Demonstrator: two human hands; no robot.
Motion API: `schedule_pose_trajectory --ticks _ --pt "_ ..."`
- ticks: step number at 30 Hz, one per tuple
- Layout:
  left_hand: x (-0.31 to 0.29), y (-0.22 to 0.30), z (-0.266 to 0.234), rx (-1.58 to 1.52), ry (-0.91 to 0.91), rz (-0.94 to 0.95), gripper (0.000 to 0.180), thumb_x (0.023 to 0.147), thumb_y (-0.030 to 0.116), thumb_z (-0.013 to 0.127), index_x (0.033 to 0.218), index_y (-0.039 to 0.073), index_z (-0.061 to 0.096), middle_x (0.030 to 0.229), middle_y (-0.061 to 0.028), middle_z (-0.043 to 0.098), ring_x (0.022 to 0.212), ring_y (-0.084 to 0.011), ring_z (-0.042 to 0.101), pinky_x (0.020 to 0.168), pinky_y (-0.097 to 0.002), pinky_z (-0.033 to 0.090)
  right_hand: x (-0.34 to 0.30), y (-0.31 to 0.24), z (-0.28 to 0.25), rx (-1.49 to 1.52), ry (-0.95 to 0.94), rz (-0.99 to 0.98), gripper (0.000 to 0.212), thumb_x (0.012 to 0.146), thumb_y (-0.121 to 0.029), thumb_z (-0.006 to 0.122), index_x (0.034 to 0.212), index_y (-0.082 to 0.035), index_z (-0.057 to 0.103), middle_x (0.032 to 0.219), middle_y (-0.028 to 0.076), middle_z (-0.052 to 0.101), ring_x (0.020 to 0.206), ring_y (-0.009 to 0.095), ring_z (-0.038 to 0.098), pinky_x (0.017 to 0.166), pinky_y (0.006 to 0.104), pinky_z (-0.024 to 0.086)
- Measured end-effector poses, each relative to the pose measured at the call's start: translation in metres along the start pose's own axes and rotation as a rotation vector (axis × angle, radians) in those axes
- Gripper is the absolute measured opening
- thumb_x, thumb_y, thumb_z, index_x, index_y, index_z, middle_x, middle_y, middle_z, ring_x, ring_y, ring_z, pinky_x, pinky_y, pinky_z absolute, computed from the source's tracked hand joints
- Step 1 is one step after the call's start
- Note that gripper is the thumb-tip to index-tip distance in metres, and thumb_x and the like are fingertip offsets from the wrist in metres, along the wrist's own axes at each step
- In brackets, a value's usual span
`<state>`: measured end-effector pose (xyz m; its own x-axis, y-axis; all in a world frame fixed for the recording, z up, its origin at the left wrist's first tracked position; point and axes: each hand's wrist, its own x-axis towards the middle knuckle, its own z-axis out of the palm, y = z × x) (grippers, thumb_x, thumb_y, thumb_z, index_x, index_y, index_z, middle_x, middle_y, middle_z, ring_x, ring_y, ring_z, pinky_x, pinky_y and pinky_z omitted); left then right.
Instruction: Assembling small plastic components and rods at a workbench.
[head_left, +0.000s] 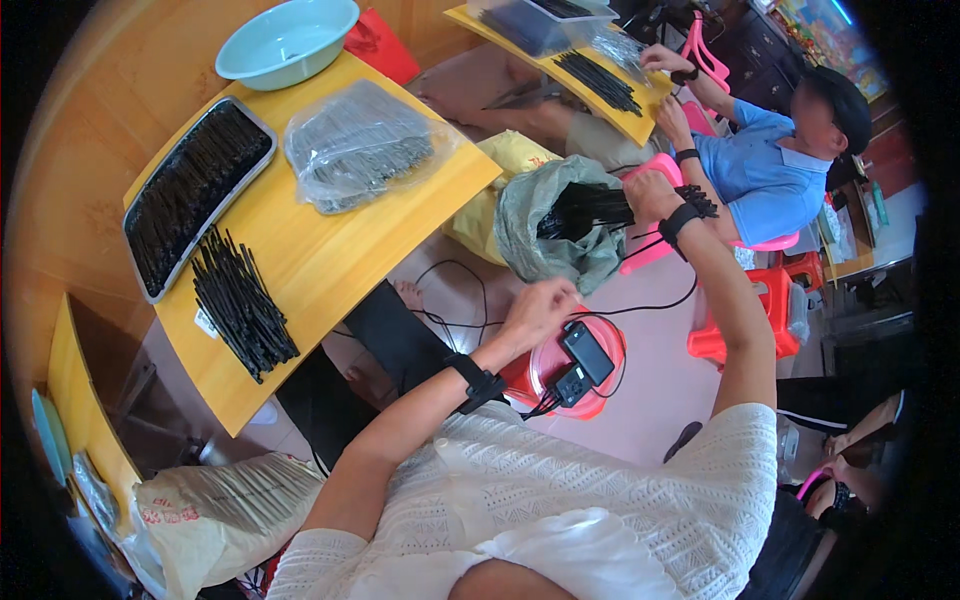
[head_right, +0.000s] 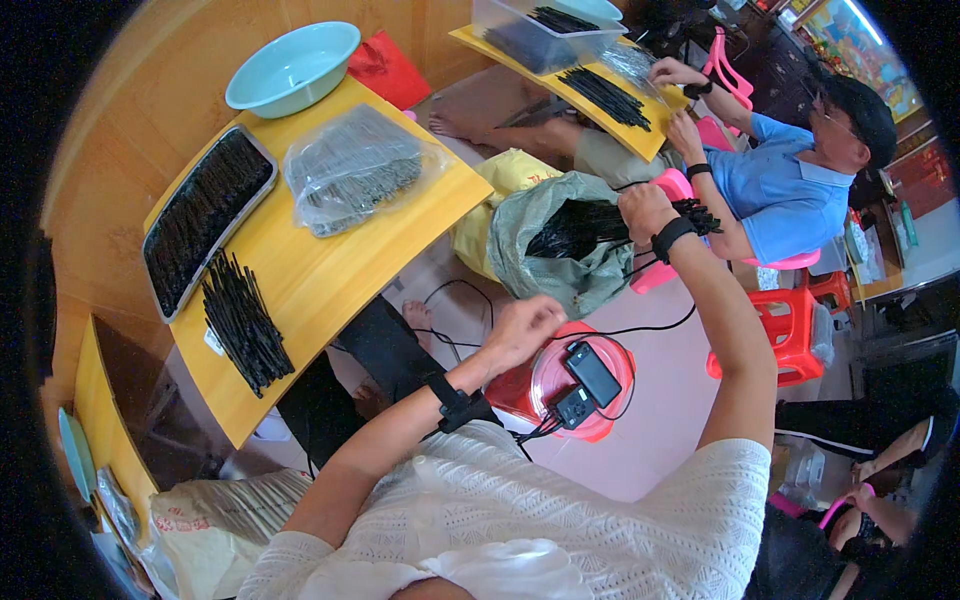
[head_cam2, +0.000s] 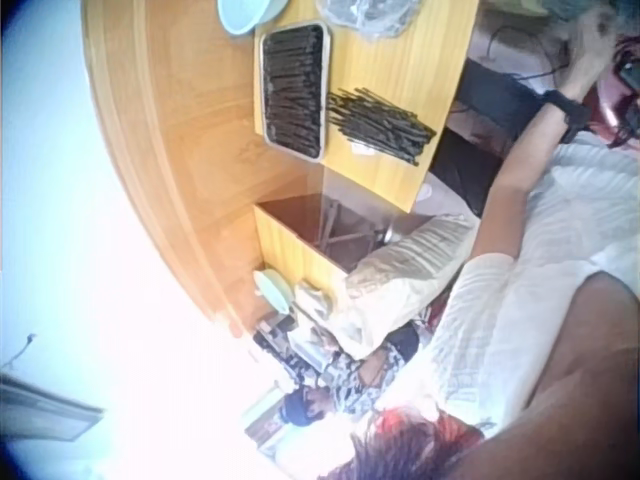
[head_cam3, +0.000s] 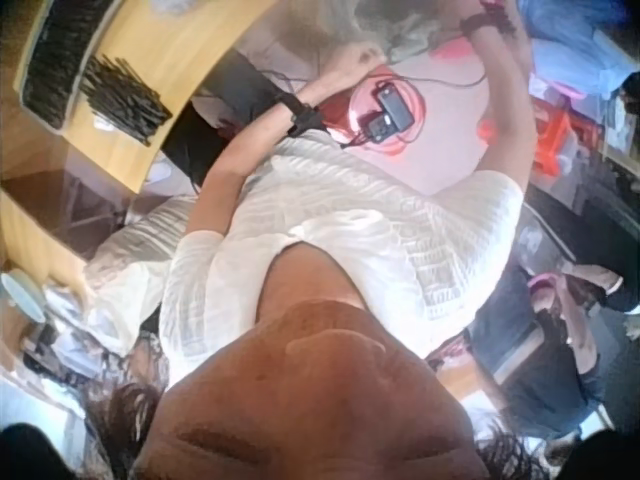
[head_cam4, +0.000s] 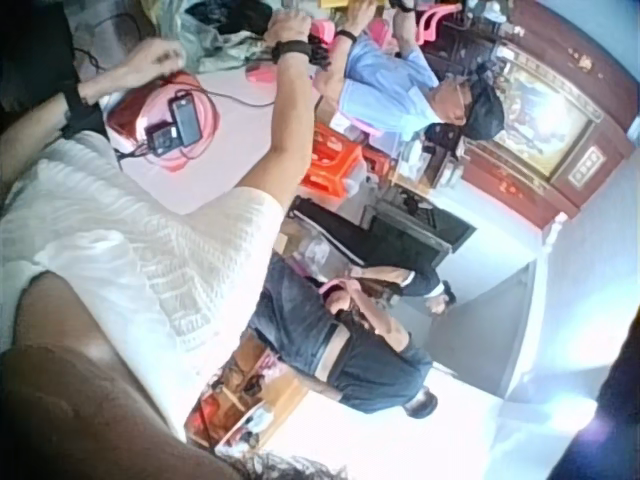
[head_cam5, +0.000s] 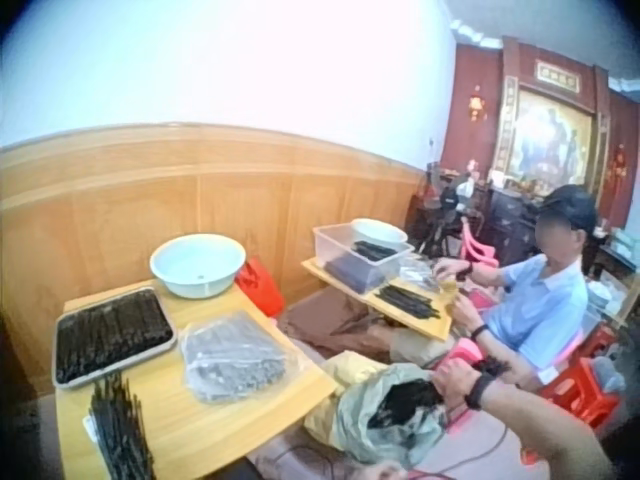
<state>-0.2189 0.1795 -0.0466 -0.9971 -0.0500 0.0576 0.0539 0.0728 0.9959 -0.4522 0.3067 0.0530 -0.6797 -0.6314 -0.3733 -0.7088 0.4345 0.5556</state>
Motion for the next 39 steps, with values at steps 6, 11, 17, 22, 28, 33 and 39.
schedule_pose_trajectory --ticks 6,11,17,22,28,33,39 --pt "-0.017 0.007 0.034 -0.065 -0.440 0.045 0.032 0.080 0.033 0.061 0.092 0.003 0.061 0.075 -0.0084 0.064 0.071 -0.0174 0.062 0.067 -0.0312 0.048 -0.040 0.012 -0.039 0.081 -0.103 -0.053 0.025 0.044 -0.009 0.068 0.068 -0.002 0.064 0.073 0.015 0.063 0.076 0.029 0.063 0.063 0.0363 0.050" --pt "-0.029 0.016 0.065 -0.035 -0.551 0.178 0.059 0.079 0.044 0.059 0.107 -0.008 0.049 0.111 -0.0227 0.051 0.101 -0.0302 0.052 0.089 -0.0372 0.039 -0.070 0.031 -0.042 0.464 -0.202 -0.015 0.053 0.041 -0.011 0.068 0.092 0.000 0.056 0.066 0.013 0.059 0.068 0.028 0.059 0.063 0.0349 0.047" --pt "-0.025 0.004 0.076 -0.300 -0.259 0.067 0.057 0.076 0.044 0.065 0.103 -0.004 0.052 0.093 -0.0118 0.054 0.086 -0.0190 0.055 0.077 -0.0303 0.045 -0.099 -0.018 -0.129 1.015 -0.213 -0.158 0.038 0.049 -0.008 0.069 0.084 0.003 0.058 0.067 0.006 0.059 0.058 0.014 0.054 0.055 0.0275 0.045" --pt "-0.014 0.020 0.026 -0.334 -0.303 -0.154 0.064 0.069 0.047 0.071 0.103 -0.004 0.054 0.095 -0.0108 0.056 0.085 -0.0153 0.052 0.073 -0.0270 0.044 -0.080 -0.044 -0.120 1.292 -0.222 -0.330 0.043 0.050 -0.009 0.073 0.088 0.004 0.057 0.075 0.003 0.059 0.068 0.010 0.053 0.061 0.0234 0.043" --pt "-0.025 0.006 0.025 -0.607 -0.487 -0.084 0.087 0.073 0.049 0.066 0.130 -0.004 0.029 0.119 -0.0199 0.045 0.114 -0.0216 0.044 0.096 -0.0311 0.034 -0.070 -0.073 -0.156 1.305 -0.176 -0.392 0.043 0.049 -0.009 0.074 0.086 0.005 0.057 0.075 0.003 0.060 0.067 0.009 0.052 0.060 0.0235 0.043" --pt "-0.020 0.004 0.025 -1.075 -0.708 -0.161 0.090 0.072 0.046 0.068 0.136 0.004 0.020 0.137 -0.0102 0.028 0.129 -0.0226 0.025 0.105 -0.0366 0.022 -0.063 -0.088 -0.158 1.422 -0.185 -0.431 0.048 0.049 -0.009 0.074 0.092 0.005 0.056 0.080 0.004 0.060 0.072 0.010 0.054 0.065 0.0231 0.043" --pt "-0.026 -0.005 0.013 -1.315 -0.354 -0.039 0.093 0.068 0.040 0.073 0.137 0.013 0.017 0.136 -0.0045 0.029 0.126 -0.0199 0.028 0.103 -0.0372 0.025 -0.055 -0.098 -0.151 1.436 -0.167 -0.424 0.049 0.047 -0.008 0.073 0.092 0.004 0.056 0.082 0.005 0.060 0.073 0.011 0.054 0.067 0.0235 0.044"
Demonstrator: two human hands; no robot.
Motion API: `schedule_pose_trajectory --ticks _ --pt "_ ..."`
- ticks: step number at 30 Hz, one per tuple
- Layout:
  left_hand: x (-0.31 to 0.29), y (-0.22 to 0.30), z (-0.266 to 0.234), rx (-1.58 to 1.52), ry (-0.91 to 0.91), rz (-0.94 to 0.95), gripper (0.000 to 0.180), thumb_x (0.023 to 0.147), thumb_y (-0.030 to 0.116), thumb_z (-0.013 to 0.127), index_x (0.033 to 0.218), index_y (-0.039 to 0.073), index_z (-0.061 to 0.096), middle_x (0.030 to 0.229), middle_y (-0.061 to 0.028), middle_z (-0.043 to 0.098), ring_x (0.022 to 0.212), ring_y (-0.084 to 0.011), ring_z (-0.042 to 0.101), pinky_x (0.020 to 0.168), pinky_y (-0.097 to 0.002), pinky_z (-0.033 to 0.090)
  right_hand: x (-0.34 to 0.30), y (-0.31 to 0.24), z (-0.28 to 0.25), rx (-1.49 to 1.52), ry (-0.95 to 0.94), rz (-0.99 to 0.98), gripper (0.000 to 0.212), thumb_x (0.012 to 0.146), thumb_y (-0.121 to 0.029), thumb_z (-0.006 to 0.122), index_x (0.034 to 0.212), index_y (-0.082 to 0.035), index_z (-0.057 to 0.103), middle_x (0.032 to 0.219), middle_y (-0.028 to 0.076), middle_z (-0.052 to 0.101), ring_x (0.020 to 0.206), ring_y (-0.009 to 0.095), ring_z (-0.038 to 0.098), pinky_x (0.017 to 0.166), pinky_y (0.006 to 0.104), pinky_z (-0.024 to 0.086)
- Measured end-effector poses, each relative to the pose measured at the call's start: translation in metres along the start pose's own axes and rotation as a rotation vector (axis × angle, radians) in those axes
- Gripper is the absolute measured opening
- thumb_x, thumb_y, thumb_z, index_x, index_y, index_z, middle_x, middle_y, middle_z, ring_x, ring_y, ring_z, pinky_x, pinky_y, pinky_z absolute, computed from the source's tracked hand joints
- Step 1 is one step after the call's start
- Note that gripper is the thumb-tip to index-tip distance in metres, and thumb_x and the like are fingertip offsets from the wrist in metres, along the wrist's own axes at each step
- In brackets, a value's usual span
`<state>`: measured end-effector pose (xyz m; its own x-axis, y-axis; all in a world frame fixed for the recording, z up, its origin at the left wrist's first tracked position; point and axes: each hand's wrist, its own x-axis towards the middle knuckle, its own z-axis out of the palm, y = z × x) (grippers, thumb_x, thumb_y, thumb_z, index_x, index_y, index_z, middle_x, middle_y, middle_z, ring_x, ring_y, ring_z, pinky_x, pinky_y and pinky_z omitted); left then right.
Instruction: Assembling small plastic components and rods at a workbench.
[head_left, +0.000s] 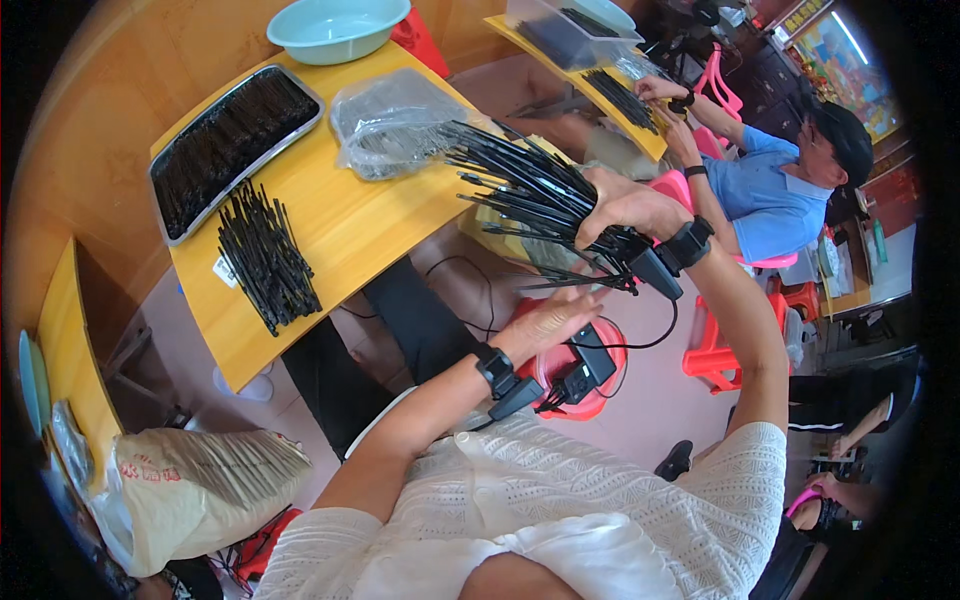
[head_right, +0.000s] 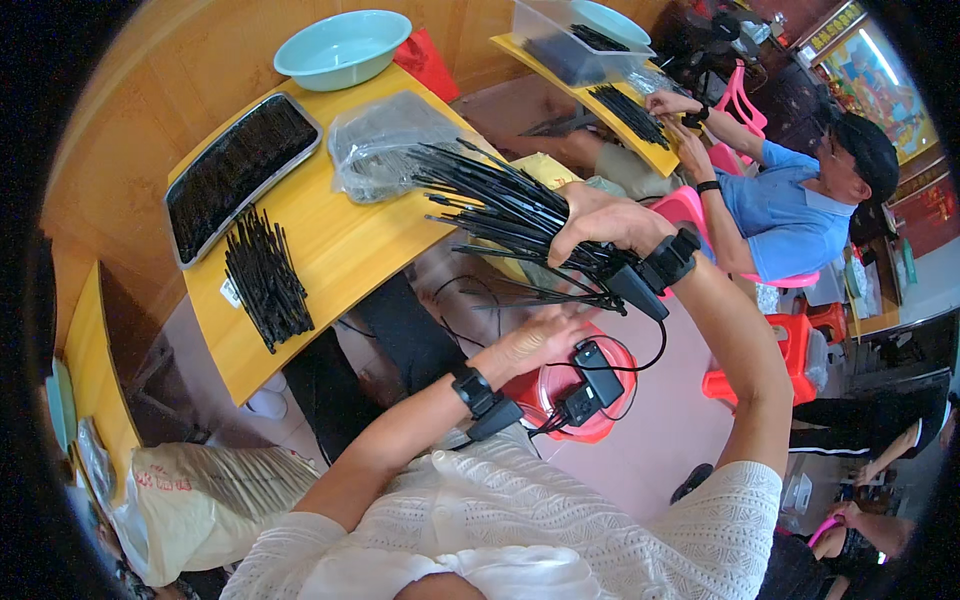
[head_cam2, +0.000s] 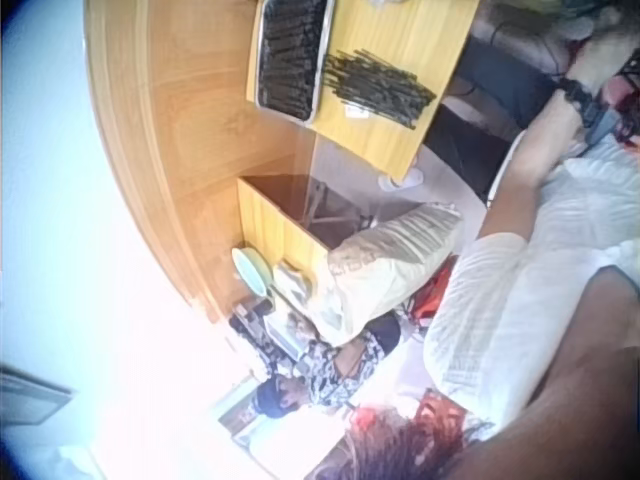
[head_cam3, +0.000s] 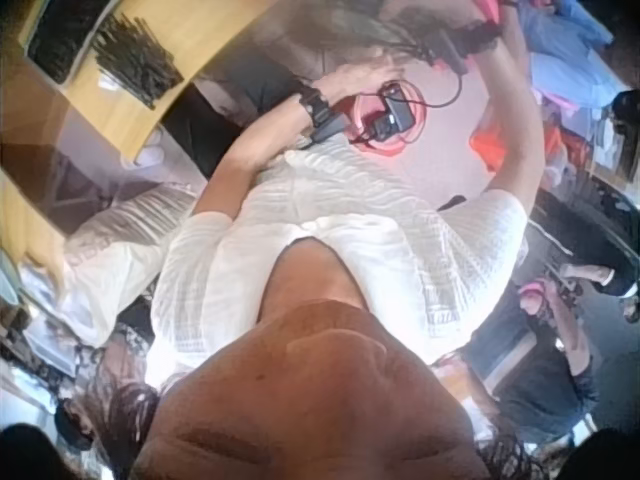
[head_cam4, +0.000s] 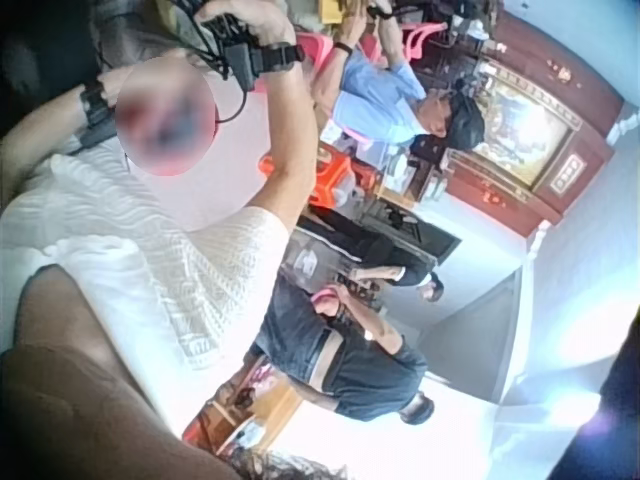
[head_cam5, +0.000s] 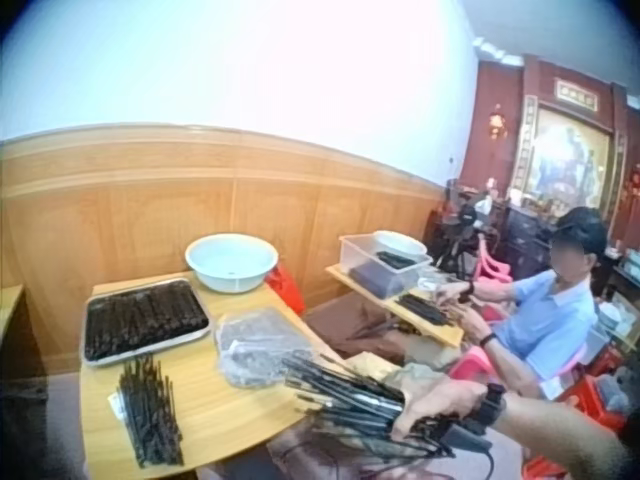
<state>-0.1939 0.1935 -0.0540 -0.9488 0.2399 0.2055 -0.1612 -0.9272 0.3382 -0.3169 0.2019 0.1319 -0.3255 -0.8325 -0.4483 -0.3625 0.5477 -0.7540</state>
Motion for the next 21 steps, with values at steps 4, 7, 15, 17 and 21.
schedule_pose_trajectory --ticks 4,7,15,17,21 --pt "-0.016 0.039 0.014 0.054 0.031 0.229 0.083 0.071 0.034 0.073 0.134 0.016 0.022 0.130 -0.0012 0.033 0.123 -0.0182 0.031 0.103 -0.0373 0.024 0.006 0.006 0.011 0.127 0.045 0.080 0.048 0.048 -0.007 0.072 0.092 0.003 0.056 0.082 0.005 0.060 0.072 0.011 0.055 0.065 0.0236 0.044" --pt "-0.026 0.063 0.040 0.078 0.102 0.370 0.078 0.071 0.032 0.073 0.132 0.016 0.027 0.127 -0.0001 0.037 0.121 -0.0155 0.033 0.103 -0.0358 0.025 0.014 0.002 0.034 0.134 0.100 -0.034 0.035 0.054 -0.007 0.068 0.087 0.002 0.060 0.078 0.005 0.061 0.067 0.011 0.056 0.062 0.0224 0.045" --pt "-0.063 0.133 0.064 0.354 0.775 0.878 0.037 0.076 0.012 0.066 0.109 0.002 0.052 0.102 -0.0034 0.057 0.091 -0.0120 0.053 0.082 -0.0275 0.044 0.062 -0.054 0.095 0.338 0.076 -0.442 0.050 0.060 -0.007 0.068 0.108 0.003 0.053 0.098 0.006 0.060 0.089 0.012 0.052 0.083 0.0259 0.041" --pt "-0.079 0.162 0.063 0.556 0.808 0.995 0.035 0.077 0.010 0.065 0.108 0.000 0.053 0.102 -0.0044 0.057 0.091 -0.0118 0.054 0.081 -0.0271 0.045 0.080 -0.071 0.106 0.328 0.051 -0.483 0.045 0.061 -0.005 0.066 0.104 0.003 0.054 0.093 0.006 0.060 0.085 0.012 0.053 0.079 0.0262 0.042" --pt "-0.109 0.220 0.072 1.007 0.843 0.898 0.038 0.078 0.010 0.063 0.111 -0.002 0.051 0.102 -0.0064 0.058 0.090 -0.0142 0.055 0.082 -0.0279 0.045 0.120 -0.096 0.121 0.405 0.067 -0.662 0.041 0.061 -0.005 0.067 0.101 0.002 0.056 0.092 0.006 0.061 0.082 0.012 0.054 0.075 0.0264 0.044"
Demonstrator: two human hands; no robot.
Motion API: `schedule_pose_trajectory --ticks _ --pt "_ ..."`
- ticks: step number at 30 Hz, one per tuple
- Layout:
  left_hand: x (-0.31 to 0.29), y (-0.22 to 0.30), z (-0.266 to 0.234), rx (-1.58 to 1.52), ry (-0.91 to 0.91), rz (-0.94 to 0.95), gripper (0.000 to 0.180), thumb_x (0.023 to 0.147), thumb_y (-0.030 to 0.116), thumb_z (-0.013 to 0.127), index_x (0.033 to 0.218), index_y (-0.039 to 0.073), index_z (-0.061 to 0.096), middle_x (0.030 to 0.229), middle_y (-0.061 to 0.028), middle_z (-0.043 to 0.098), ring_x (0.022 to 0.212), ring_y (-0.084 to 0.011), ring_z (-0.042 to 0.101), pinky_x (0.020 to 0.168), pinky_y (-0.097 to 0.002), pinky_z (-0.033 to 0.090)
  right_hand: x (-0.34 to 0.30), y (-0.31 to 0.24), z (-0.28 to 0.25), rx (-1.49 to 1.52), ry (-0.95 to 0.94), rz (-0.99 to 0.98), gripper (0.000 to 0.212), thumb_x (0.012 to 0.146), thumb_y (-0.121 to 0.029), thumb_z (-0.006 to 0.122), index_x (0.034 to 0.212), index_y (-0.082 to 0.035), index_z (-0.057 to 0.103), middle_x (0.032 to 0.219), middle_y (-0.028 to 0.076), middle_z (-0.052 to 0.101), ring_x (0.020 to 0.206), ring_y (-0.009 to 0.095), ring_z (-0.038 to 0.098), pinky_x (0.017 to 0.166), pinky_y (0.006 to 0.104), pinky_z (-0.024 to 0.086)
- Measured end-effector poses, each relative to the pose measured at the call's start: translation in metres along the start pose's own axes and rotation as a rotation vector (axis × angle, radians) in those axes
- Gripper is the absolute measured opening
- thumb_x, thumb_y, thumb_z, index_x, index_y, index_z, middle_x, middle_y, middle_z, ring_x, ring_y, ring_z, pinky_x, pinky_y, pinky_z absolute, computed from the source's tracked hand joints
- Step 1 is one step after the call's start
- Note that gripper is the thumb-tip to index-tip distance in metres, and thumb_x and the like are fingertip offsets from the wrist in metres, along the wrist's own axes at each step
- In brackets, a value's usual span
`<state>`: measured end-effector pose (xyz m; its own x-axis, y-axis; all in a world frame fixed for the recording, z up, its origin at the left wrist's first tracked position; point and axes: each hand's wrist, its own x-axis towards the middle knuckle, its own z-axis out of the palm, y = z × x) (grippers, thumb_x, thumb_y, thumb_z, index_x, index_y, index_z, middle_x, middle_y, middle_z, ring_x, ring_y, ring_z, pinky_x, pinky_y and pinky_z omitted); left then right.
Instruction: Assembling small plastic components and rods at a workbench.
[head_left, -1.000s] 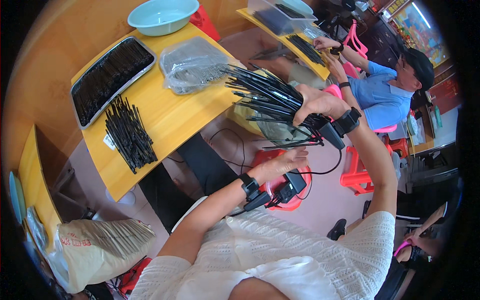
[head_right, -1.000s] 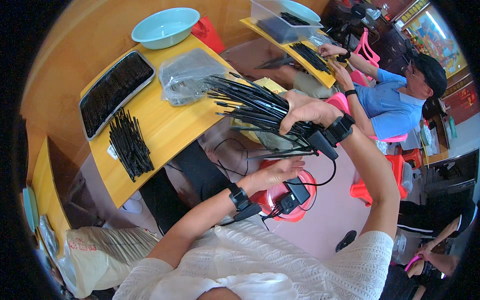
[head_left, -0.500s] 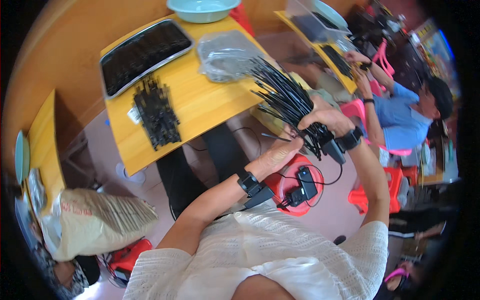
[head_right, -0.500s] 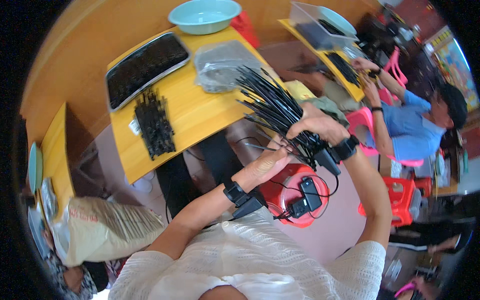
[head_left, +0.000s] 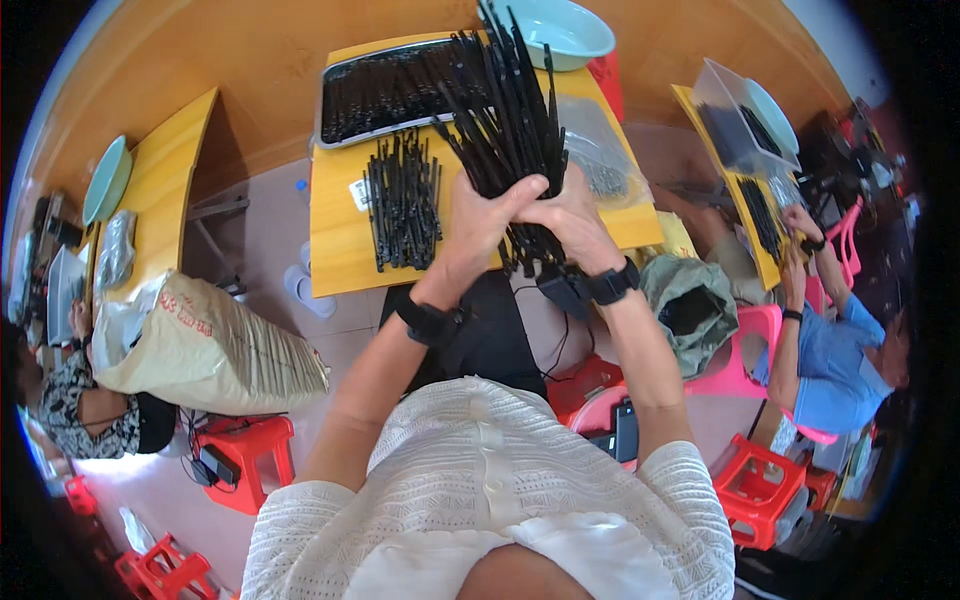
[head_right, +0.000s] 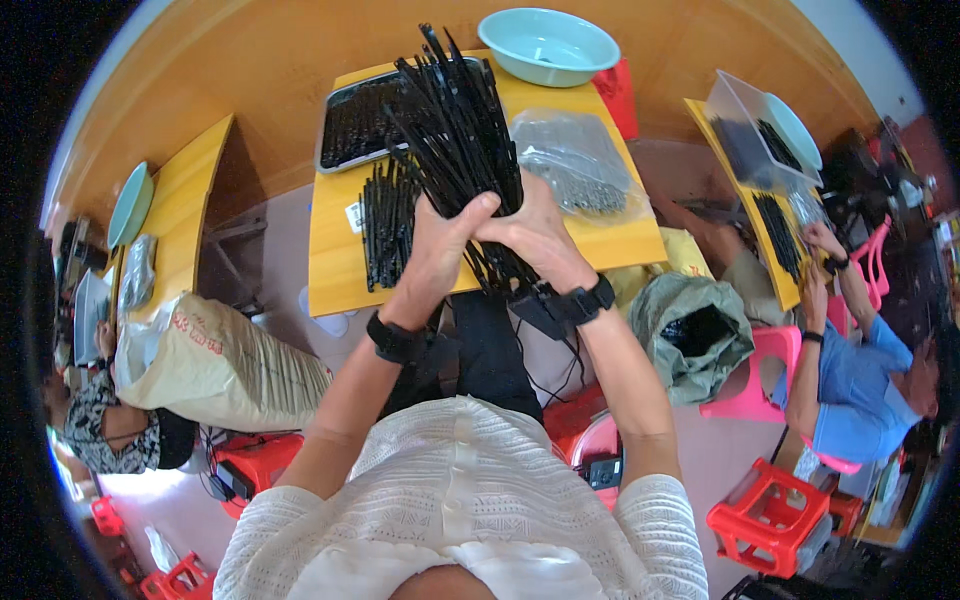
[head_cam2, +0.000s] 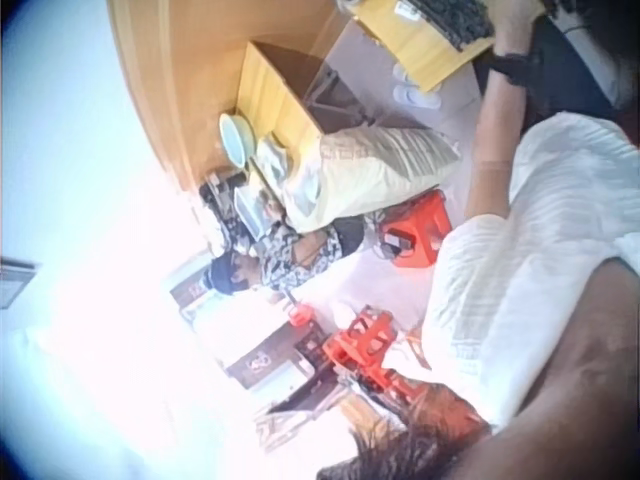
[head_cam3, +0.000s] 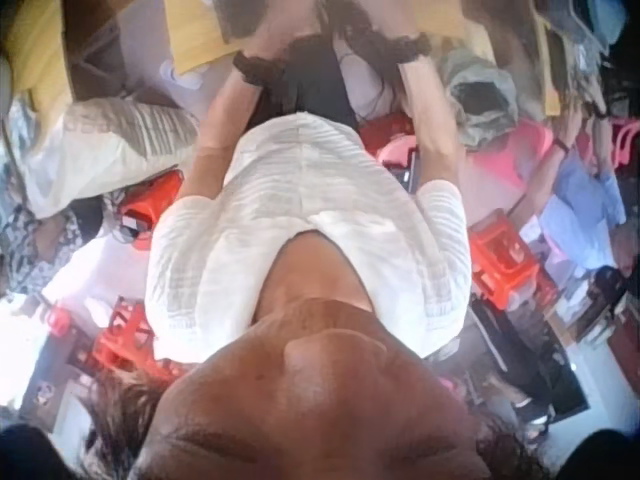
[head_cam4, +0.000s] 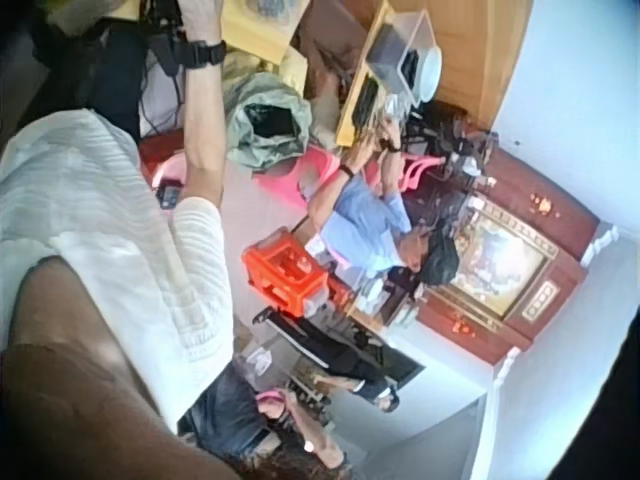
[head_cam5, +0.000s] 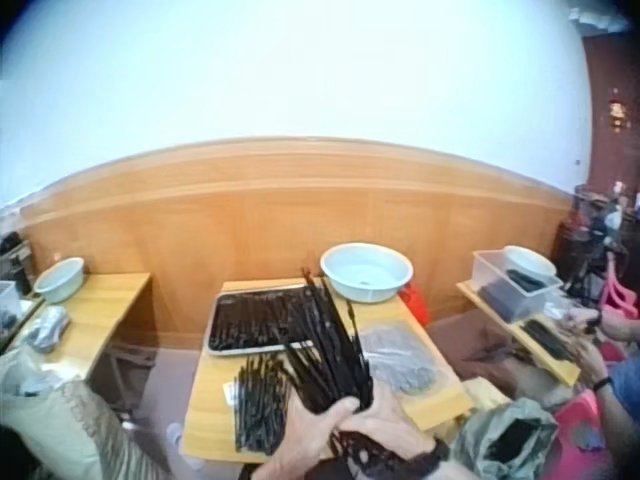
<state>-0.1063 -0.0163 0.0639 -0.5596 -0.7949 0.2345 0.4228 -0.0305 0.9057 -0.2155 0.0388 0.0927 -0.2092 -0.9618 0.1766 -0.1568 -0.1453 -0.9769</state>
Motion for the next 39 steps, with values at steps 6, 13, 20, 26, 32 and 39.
schedule_pose_trajectory --ticks 6,13,20,26,32,39 --pt "0.040 0.013 -0.039 0.139 -0.004 0.023 0.034 0.078 0.010 0.062 0.108 -0.003 0.052 0.101 -0.0063 0.058 0.087 -0.0125 0.055 0.078 -0.0264 0.046 0.048 0.023 0.023 0.108 -0.015 -0.051 0.048 0.064 -0.006 0.068 0.108 -0.001 0.052 0.102 0.006 0.056 0.091 0.015 0.054 0.081 0.0277 0.043" --pt "0.045 0.008 -0.059 0.162 -0.097 0.046 0.045 0.070 0.009 0.071 0.109 -0.003 0.051 0.102 -0.0064 0.058 0.091 -0.0124 0.054 0.083 -0.0270 0.045 0.062 0.056 0.035 0.075 0.051 -0.177 0.042 0.064 -0.009 0.072 0.102 0.001 0.057 0.094 0.006 0.062 0.083 0.013 0.057 0.076 0.0270 0.046" --pt "0.046 -0.007 -0.054 0.084 -0.163 0.022 0.056 0.063 0.010 0.077 0.110 -0.001 0.050 0.103 -0.0048 0.059 0.092 -0.0116 0.054 0.084 -0.0271 0.044 0.049 0.063 0.023 0.113 0.059 -0.057 0.048 0.063 -0.010 0.074 0.107 -0.002 0.055 0.099 0.005 0.060 0.087 0.012 0.056 0.079 0.0277 0.046" --pt "0.047 -0.025 -0.056 0.186 -0.195 0.069 0.064 0.059 0.014 0.081 0.112 -0.001 0.049 0.106 -0.0067 0.057 0.097 -0.0136 0.053 0.089 -0.0288 0.041 0.044 0.089 0.014 0.008 0.083 -0.004 0.049 0.060 -0.010 0.075 0.104 -0.001 0.054 0.098 0.005 0.060 0.085 0.013 0.056 0.078 0.0280 0.046" --pt "0.047 -0.033 -0.062 0.197 -0.209 0.032 0.075 0.055 0.016 0.083 0.117 0.000 0.044 0.108 -0.0078 0.055 0.101 -0.0148 0.050 0.091 -0.0273 0.038 0.038 0.098 0.018 0.140 0.012 0.075 0.048 0.065 -0.010 0.074 0.107 -0.001 0.053 0.098 0.004 0.059 0.086 0.012 0.055 0.078 0.0271 0.047" --pt "0.041 -0.051 -0.068 0.209 -0.091 0.141 0.089 0.051 0.020 0.085 0.124 -0.002 0.038 0.121 -0.0111 0.048 0.111 -0.0175 0.045 0.098 -0.0292 0.034 0.037 0.108 0.015 0.025 -0.146 0.230 0.047 0.070 -0.012 0.072 0.110 0.000 0.052 0.103 0.006 0.059 0.091 0.014 0.055 0.081 0.0280 0.046"
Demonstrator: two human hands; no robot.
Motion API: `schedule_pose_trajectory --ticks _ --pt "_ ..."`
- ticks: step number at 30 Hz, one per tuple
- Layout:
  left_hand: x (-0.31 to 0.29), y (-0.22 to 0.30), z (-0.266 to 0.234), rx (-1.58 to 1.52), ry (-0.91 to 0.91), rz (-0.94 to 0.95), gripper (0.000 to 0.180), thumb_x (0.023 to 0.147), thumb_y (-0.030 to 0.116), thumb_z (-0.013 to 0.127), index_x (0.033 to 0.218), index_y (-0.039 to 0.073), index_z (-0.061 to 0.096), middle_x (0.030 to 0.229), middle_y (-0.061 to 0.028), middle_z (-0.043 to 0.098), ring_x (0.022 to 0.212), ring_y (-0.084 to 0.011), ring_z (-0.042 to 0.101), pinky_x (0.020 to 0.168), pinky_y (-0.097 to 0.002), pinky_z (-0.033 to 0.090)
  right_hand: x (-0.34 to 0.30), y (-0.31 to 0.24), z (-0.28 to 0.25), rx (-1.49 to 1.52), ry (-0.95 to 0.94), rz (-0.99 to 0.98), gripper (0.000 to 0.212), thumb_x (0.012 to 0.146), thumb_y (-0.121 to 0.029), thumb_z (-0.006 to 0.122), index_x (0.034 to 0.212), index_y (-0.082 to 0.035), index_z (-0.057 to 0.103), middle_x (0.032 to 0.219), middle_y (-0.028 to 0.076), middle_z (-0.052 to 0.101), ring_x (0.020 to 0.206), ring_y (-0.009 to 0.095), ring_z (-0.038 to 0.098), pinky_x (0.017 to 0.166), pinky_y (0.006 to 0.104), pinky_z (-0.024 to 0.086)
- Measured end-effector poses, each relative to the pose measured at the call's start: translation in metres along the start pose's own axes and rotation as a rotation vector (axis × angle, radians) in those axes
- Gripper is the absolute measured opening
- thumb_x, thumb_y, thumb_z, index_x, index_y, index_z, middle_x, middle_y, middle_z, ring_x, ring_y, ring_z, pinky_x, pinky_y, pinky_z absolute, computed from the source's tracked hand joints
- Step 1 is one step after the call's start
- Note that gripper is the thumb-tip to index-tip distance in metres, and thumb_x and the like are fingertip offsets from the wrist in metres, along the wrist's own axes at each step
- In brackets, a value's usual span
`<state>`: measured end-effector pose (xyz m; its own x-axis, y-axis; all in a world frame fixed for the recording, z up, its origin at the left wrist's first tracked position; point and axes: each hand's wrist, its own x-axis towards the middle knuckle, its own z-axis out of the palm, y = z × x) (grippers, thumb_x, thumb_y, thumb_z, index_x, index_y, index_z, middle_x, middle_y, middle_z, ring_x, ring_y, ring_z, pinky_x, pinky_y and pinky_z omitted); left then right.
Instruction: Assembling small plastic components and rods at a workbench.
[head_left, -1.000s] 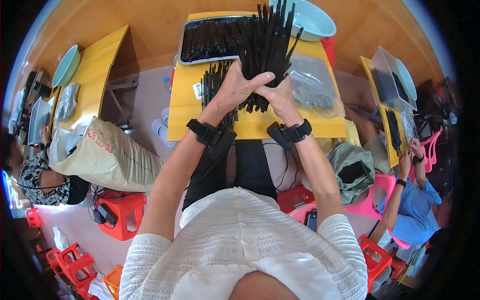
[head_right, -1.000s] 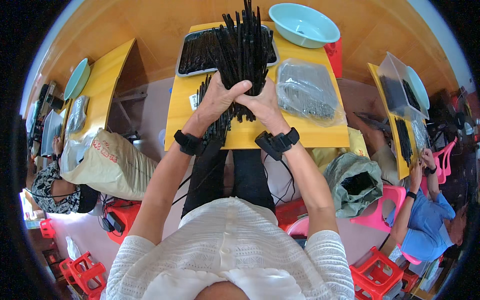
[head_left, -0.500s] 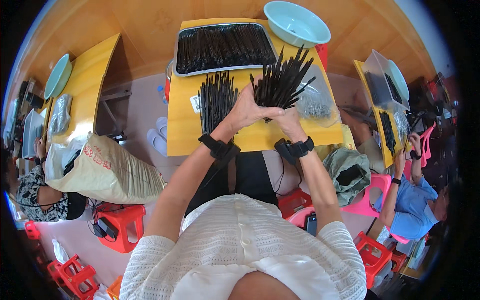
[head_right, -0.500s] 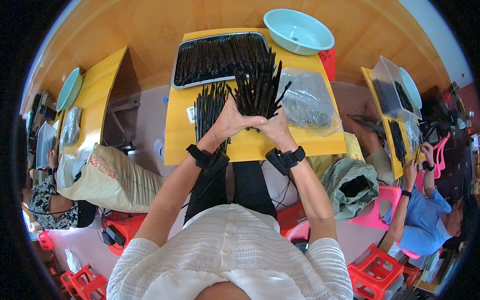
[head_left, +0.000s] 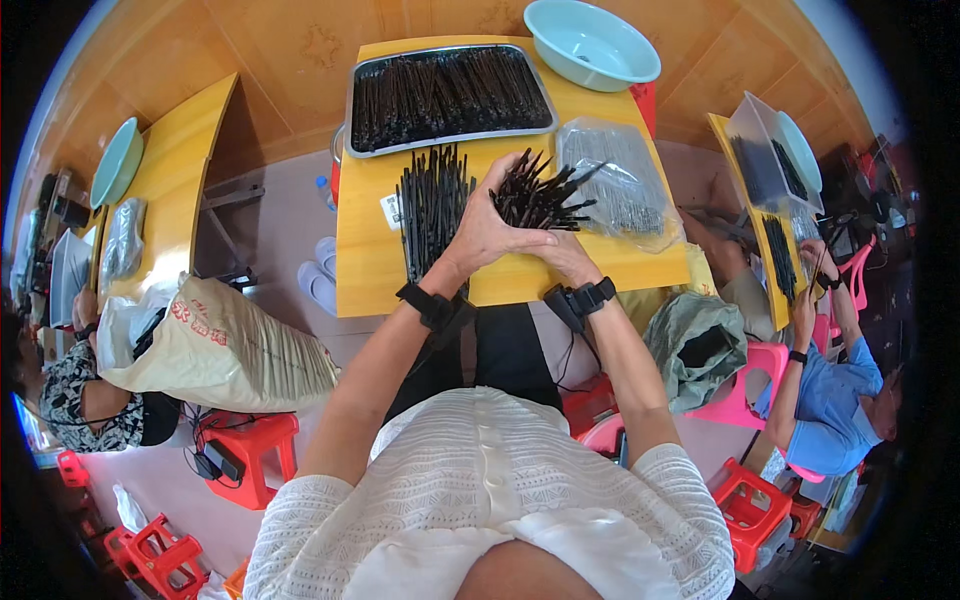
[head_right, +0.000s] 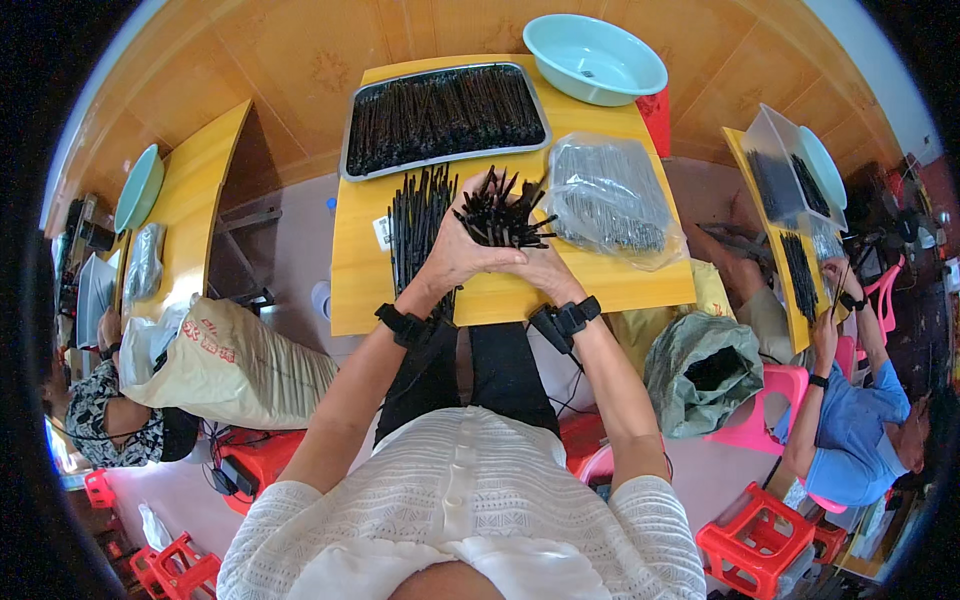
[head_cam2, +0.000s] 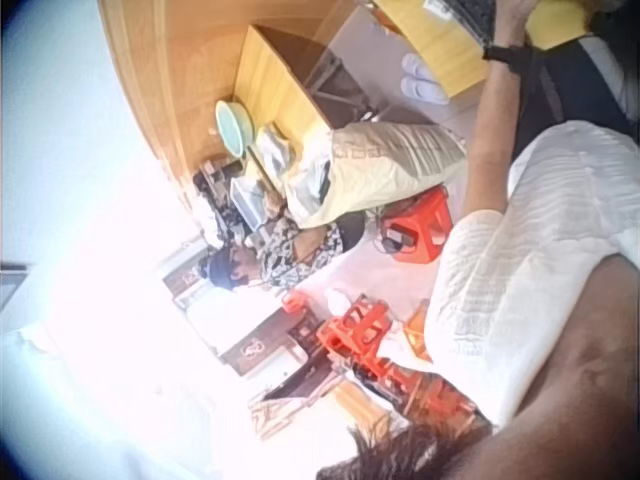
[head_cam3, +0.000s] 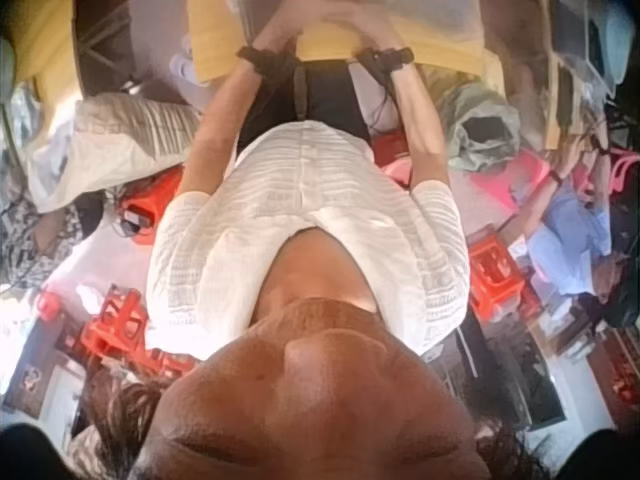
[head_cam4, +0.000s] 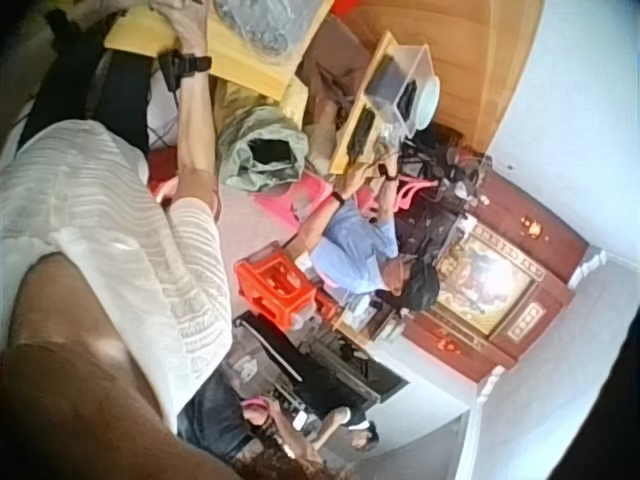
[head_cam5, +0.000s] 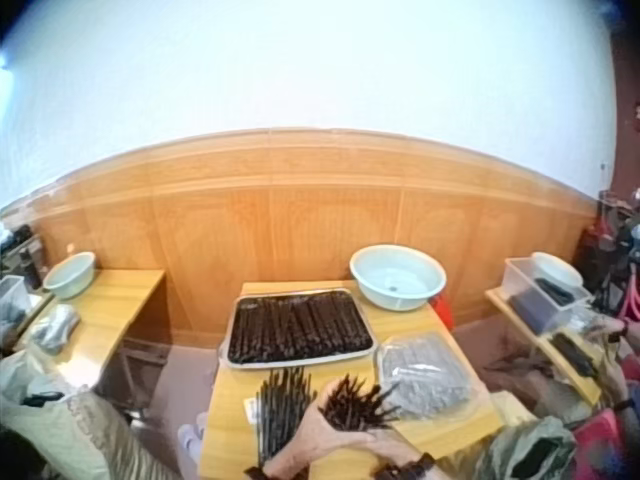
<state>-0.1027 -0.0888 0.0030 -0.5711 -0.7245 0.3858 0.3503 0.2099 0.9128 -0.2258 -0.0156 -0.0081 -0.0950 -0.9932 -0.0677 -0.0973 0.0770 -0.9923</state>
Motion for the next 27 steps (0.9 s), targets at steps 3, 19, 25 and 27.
schedule_pose_trajectory --ticks 3,19,25,27 --pt "-0.001 0.001 0.001 0.042 -0.065 -0.009 0.098 0.054 0.014 0.084 0.131 -0.001 0.025 0.128 -0.0104 0.040 0.116 -0.0186 0.041 0.100 -0.0307 0.032 0.005 0.018 -0.004 -0.203 0.014 -0.029 0.048 0.070 -0.013 0.071 0.112 0.001 0.051 0.106 0.006 0.058 0.093 0.016 0.055 0.083 0.0287 0.045" --pt "0.018 0.035 0.020 0.036 0.036 0.018 0.063 0.057 0.017 0.080 0.110 -0.001 0.050 0.100 -0.0074 0.057 0.091 -0.0136 0.053 0.085 -0.0266 0.042 0.000 -0.027 -0.002 -0.251 0.137 -0.122 0.044 0.064 -0.009 0.071 0.103 0.002 0.055 0.098 0.007 0.060 0.088 0.014 0.055 0.079 0.0285 0.046" --pt "0.007 0.009 0.013 0.178 -0.008 0.026 0.082 0.054 0.020 0.082 0.121 -0.002 0.041 0.111 -0.0098 0.051 0.102 -0.0148 0.048 0.093 -0.0279 0.036 0.005 0.007 0.004 -0.058 0.221 -0.326 0.036 0.065 -0.010 0.073 0.096 0.002 0.059 0.091 0.004 0.062 0.084 0.012 0.056 0.077 0.0299 0.047" --pt "0.011 0.003 0.015 0.223 0.036 0.090 0.079 0.053 0.021 0.082 0.119 -0.001 0.043 0.108 -0.0087 0.053 0.099 -0.0147 0.050 0.091 -0.0275 0.038 0.004 0.010 -0.002 -0.154 0.142 0.044 0.040 0.065 -0.012 0.074 0.099 0.002 0.057 0.096 0.005 0.060 0.088 0.012 0.055 0.079 0.0296 0.046"
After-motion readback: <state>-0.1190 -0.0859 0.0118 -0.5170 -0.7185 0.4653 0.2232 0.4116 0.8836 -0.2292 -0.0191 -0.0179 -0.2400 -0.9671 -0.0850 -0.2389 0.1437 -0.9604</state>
